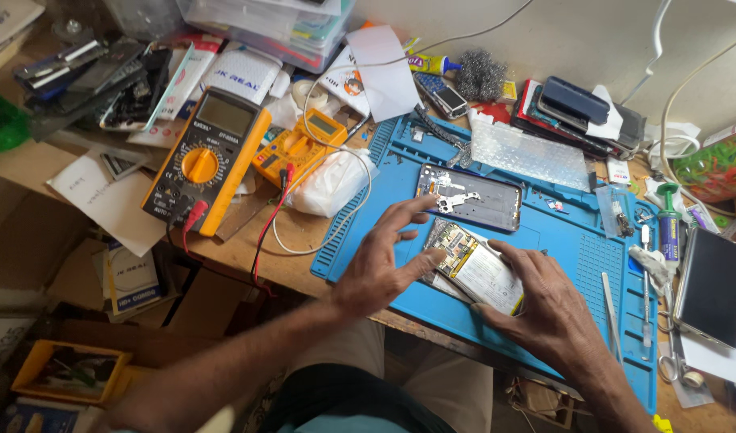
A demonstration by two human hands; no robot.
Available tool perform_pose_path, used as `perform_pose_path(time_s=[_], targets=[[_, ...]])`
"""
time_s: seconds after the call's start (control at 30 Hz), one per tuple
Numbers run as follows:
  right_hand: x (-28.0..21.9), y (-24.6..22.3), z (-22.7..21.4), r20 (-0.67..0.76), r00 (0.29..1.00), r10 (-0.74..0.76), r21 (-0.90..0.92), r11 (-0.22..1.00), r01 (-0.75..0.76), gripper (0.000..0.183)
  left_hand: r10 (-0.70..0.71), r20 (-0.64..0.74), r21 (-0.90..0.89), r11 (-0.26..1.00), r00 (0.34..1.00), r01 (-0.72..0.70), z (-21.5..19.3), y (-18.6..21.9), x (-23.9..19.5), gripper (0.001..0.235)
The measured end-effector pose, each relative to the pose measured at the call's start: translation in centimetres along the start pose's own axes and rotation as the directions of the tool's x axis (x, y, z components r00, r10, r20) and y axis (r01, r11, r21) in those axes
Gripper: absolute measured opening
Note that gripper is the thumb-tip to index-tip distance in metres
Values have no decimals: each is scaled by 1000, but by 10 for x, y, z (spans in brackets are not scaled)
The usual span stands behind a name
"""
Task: The person uses a small screwdriver to remove screws from a disassembled mobile phone on a blue work mat. They then use tweezers to lift and remove the motherboard from the phone's chassis, placing it on a white paper sheet. The person continues to manipulate the motherboard and other internal components with tweezers.
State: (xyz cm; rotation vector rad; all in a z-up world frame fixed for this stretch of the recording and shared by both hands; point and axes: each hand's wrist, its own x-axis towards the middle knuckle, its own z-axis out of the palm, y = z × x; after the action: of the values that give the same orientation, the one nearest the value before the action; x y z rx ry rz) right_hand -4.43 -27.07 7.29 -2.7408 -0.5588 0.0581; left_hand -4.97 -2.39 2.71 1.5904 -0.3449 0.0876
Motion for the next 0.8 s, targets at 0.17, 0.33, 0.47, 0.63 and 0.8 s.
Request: perform_pose_path(time_s=[0.17,0.33,0.47,0.63,0.8], targets=[[-2,-5,3,24,956,292,422,864,-274,95,-226,-238,-658,753,945,14,54,-16,-29,77],[-12,-35,23,-295,952,79,390,920,44,88,-180,159,-943,262,971,203,84,-38,-26,80],[-2,-24,13,-458,887,-57,244,952,187,59,-193,330,-927,117,924,356,77,-35,-14,95],[12,-6,-4,-421,871,-254,49,952,302,55,-112,359,-908,187,927,374,79,-40,-16,99],[15,-9,-7,-336,888,-315,-70,948,310,56,-159,377,-899,176,913,402,81,-50,-19,98]])
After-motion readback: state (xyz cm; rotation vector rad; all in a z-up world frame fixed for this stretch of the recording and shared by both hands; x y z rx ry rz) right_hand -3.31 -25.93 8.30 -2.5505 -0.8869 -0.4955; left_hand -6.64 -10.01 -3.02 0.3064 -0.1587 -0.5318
